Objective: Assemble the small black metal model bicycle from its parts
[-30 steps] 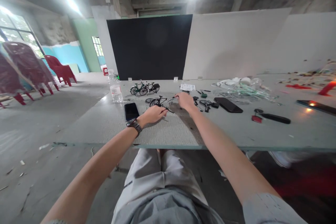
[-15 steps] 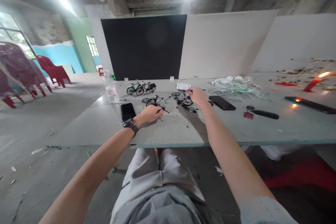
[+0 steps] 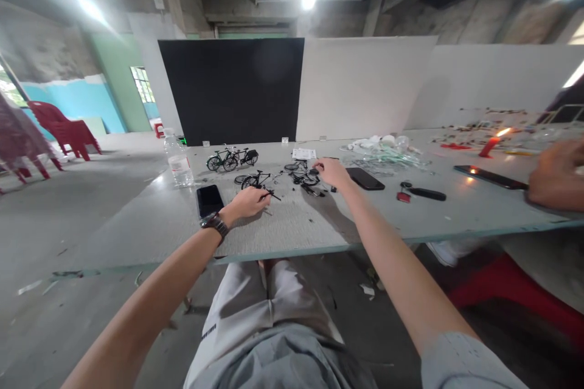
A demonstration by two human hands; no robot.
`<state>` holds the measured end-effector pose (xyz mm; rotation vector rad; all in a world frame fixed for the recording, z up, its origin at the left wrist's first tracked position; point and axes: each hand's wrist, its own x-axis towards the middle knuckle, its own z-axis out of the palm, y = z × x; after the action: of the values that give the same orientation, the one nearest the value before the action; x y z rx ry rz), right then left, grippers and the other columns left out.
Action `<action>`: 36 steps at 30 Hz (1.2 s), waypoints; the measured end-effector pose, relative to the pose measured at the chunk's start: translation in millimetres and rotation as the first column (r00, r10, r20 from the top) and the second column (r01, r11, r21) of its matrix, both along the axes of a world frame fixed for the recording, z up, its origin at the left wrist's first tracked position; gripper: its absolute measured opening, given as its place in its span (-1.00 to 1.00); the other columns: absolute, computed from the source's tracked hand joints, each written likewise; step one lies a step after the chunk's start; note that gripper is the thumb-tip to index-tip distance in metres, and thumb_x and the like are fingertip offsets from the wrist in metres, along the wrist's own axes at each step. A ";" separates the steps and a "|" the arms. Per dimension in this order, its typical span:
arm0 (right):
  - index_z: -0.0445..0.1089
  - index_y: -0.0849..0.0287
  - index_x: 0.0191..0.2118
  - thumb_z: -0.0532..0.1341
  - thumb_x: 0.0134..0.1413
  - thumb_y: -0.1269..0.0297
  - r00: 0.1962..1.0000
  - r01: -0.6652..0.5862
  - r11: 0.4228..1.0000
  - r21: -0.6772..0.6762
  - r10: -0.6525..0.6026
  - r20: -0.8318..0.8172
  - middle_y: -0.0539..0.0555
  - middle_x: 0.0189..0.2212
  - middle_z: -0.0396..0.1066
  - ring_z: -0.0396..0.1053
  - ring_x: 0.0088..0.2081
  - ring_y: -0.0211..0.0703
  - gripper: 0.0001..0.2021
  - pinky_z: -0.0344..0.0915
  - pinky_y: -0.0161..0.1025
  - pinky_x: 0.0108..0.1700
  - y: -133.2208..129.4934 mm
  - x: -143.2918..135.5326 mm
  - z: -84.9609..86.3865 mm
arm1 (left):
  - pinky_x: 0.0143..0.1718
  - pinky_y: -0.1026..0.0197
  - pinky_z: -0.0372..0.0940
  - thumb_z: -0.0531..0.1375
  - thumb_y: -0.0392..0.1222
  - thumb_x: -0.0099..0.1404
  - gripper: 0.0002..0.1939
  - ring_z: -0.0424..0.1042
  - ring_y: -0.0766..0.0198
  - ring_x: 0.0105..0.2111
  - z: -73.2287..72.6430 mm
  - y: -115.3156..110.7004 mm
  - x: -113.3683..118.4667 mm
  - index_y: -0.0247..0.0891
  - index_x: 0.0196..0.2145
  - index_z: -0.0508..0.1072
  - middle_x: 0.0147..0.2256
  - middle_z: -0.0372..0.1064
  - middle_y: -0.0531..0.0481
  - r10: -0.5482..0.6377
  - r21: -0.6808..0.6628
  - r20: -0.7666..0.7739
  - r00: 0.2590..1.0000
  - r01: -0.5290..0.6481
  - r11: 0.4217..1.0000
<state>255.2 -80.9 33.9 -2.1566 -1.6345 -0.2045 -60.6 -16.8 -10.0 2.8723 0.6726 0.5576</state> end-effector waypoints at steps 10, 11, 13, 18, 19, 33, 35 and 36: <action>0.57 0.14 -0.04 0.07 0.35 0.37 0.996 0.082 0.996 -0.041 -0.083 -0.023 0.22 -0.10 0.58 0.50 -0.17 -0.01 -0.69 0.34 -0.23 -0.15 -26.1 13.0 -18.2 | -0.26 0.22 0.25 -0.09 0.09 0.53 -0.46 0.50 0.17 -0.32 -3.3 5.1 0.1 -0.22 -0.32 0.56 -0.32 0.57 -0.09 -0.032 -0.022 -0.001 1.000 0.032 0.999; 0.57 0.14 -0.05 0.07 0.35 0.38 0.997 0.079 0.996 -0.042 -0.080 -0.024 0.21 -0.11 0.58 0.50 -0.17 -0.02 -0.69 0.34 -0.24 -0.14 -26.2 12.7 -20.2 | -0.25 0.23 0.25 -0.09 0.08 0.53 -0.46 0.50 0.17 -0.31 -3.8 5.7 0.2 -0.22 -0.33 0.56 -0.32 0.57 -0.08 -0.030 -0.025 0.004 1.000 0.030 0.999; 0.57 0.15 -0.04 0.08 0.34 0.39 0.997 0.067 0.997 -0.040 -0.068 -0.027 0.21 -0.10 0.58 0.50 -0.14 -0.03 -0.69 0.33 -0.25 -0.11 -25.6 11.6 -22.6 | -0.23 0.23 0.26 -0.09 0.08 0.53 -0.47 0.50 0.17 -0.30 -4.6 6.4 0.2 -0.21 -0.33 0.57 -0.32 0.57 -0.08 -0.027 -0.021 0.014 1.000 0.027 0.999; 0.57 0.16 -0.04 0.09 0.33 0.41 0.998 0.044 0.998 -0.035 -0.045 -0.051 0.21 -0.10 0.58 0.50 -0.17 -0.05 -0.70 0.32 -0.26 -0.16 -25.5 9.5 -24.0 | -0.23 0.21 0.25 -0.10 0.08 0.53 -0.46 0.49 0.16 -0.31 -4.4 5.5 -0.5 -0.20 -0.32 0.56 -0.34 0.57 -0.07 -0.024 -0.015 0.017 1.000 0.024 1.000; 0.57 0.16 -0.04 0.09 0.33 0.41 0.997 0.038 0.999 -0.036 -0.040 -0.058 0.21 -0.12 0.58 0.50 -0.20 -0.06 -0.70 0.32 -0.26 -0.18 -26.0 9.6 -24.2 | -0.24 0.21 0.24 -0.11 0.08 0.53 -0.46 0.49 0.16 -0.31 -4.1 5.2 -0.7 -0.21 -0.32 0.56 -0.33 0.56 -0.07 -0.023 -0.018 0.017 1.000 0.023 1.000; 0.58 0.18 -0.06 0.08 0.32 0.44 0.997 0.009 1.000 0.002 -0.009 -0.079 0.18 -0.12 0.59 0.51 -0.19 -0.09 -0.69 0.31 -0.30 -0.13 -27.2 15.6 -29.9 | -0.24 0.21 0.22 -0.09 0.08 0.52 -0.49 0.49 0.16 -0.30 -8.7 9.5 0.2 -0.19 -0.34 0.54 -0.34 0.56 -0.06 -0.016 -0.024 0.047 0.999 0.017 1.000; 0.58 0.17 -0.07 0.09 0.32 0.44 0.997 0.012 1.000 -0.001 -0.012 -0.079 0.17 -0.13 0.60 0.50 -0.20 -0.11 -0.70 0.30 -0.30 -0.13 -27.1 15.4 -30.4 | -0.25 0.21 0.22 -0.08 0.08 0.52 -0.49 0.49 0.16 -0.30 -8.5 9.3 0.2 -0.19 -0.34 0.54 -0.34 0.56 -0.05 -0.013 -0.025 0.047 0.999 0.014 1.000; 0.58 0.16 -0.07 0.09 0.32 0.44 0.997 0.013 1.000 -0.004 -0.013 -0.080 0.17 -0.13 0.60 0.50 -0.21 -0.11 -0.70 0.30 -0.30 -0.14 -27.2 15.2 -30.5 | -0.25 0.21 0.22 -0.08 0.07 0.52 -0.50 0.49 0.16 -0.31 -8.4 9.2 0.2 -0.19 -0.34 0.53 -0.34 0.56 -0.05 -0.011 -0.025 0.046 0.999 0.012 1.000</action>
<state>270.4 -108.1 3.4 -2.1500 -1.5778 -0.1182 -60.3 -7.6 -18.3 2.8288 0.6510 0.6071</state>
